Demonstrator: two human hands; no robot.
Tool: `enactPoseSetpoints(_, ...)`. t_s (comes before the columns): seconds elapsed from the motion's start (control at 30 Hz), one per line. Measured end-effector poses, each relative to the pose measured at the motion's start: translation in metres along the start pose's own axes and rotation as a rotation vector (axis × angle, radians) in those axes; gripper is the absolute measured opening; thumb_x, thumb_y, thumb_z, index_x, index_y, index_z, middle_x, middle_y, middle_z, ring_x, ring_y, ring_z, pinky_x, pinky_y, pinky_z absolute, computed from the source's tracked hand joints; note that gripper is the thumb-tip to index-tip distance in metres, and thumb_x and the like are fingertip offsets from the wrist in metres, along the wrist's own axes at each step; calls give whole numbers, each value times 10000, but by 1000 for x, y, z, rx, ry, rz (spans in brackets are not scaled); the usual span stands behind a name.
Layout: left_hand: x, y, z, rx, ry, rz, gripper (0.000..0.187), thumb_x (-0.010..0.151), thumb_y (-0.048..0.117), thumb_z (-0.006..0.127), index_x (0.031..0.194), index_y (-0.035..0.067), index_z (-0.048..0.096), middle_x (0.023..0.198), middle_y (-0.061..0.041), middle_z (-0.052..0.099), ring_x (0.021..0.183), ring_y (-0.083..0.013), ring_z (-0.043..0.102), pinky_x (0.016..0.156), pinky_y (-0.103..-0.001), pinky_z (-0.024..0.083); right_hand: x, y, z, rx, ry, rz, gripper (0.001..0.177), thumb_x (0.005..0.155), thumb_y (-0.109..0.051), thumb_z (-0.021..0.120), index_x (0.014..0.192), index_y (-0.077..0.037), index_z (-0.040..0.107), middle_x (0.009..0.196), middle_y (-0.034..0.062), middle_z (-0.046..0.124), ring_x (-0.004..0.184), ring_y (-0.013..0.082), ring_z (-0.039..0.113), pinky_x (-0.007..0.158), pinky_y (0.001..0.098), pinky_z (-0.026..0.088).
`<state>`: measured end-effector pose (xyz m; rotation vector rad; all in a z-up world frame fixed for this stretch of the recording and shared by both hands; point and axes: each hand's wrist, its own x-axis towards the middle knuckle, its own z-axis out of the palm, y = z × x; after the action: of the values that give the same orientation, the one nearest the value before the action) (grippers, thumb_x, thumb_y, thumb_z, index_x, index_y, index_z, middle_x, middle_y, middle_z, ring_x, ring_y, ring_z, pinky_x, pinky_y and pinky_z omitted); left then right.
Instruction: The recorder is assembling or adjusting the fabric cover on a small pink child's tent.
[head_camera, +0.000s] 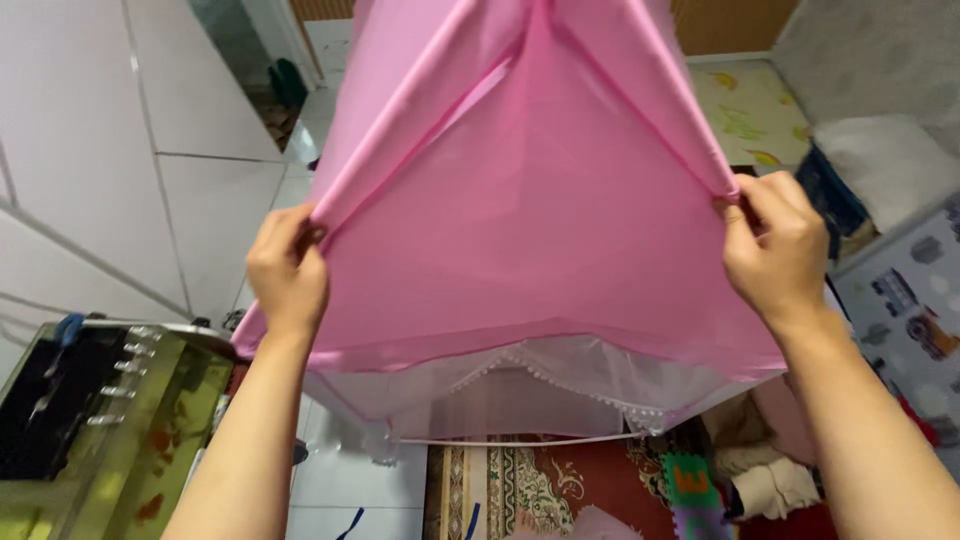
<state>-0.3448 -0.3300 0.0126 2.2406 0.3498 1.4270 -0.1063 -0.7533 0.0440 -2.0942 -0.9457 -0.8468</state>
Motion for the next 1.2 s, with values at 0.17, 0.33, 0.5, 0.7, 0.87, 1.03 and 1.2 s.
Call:
enactPoseSetpoints(0.17, -18, 6, -23, -1, 11, -51, 319, 893, -176, 607, 1139, 0, 708, 1021, -136, 691, 876, -234, 680, 747, -335, 541, -10, -47, -23, 3, -33, 50, 174, 1023, 5, 690, 1191, -16, 729, 992, 135, 659, 794, 241, 649, 683, 341, 503)
enactPoseSetpoints(0.33, -41, 11, -42, 10, 6, -93, 314, 912, -166, 614, 1149, 11, 719, 1026, -116, 693, 893, -220, 684, 756, -322, 550, -30, -70, -41, -8, -73, 97, 189, 988, 10, 676, 1167, -24, 725, 994, 119, 665, 772, 225, 645, 657, 330, 500)
enactPoseSetpoints(0.5, -57, 23, -53, -2, 2, -107, 299, 906, -161, 618, 1146, -2, 699, 1033, -120, 685, 916, -229, 682, 796, -337, 544, -44, -79, -54, -25, -85, 133, 200, 981, 4, 673, 1172, -28, 722, 992, 109, 668, 783, 216, 655, 680, 328, 517)
enactPoseSetpoints(0.7, -63, 27, -61, -5, -26, -76, 286, 899, -140, 632, 1144, -5, 693, 1051, -132, 686, 945, -260, 675, 806, -350, 531, -62, -80, -52, 4, -39, 168, 223, 961, 18, 659, 1175, -17, 710, 1040, 112, 684, 841, 217, 684, 709, 320, 545)
enactPoseSetpoints(0.87, -70, 27, -66, -6, -24, -58, 285, 913, -129, 648, 1159, 6, 704, 1055, -132, 697, 944, -258, 678, 802, -352, 534, -70, -84, -53, 7, -15, 189, 207, 973, 21, 663, 1171, -23, 708, 1042, 111, 683, 857, 218, 687, 691, 312, 553)
enactPoseSetpoints(1.03, -82, 32, -75, -34, -20, -52, 307, 915, -129, 638, 1175, 18, 706, 1066, -126, 702, 939, -238, 686, 784, -338, 546, -87, -85, -58, -19, 16, 203, 224, 975, 29, 665, 1187, -21, 716, 1015, 109, 663, 849, 217, 667, 716, 316, 537)
enactPoseSetpoints(1.2, -89, 42, -87, -14, -48, -131, 320, 885, -132, 636, 1151, 24, 722, 1037, -113, 708, 883, -229, 680, 679, -330, 524, -96, -94, -65, 13, 49, 208, 213, 984, 29, 657, 1183, -21, 715, 1000, 102, 656, 832, 199, 650, 725, 307, 519)
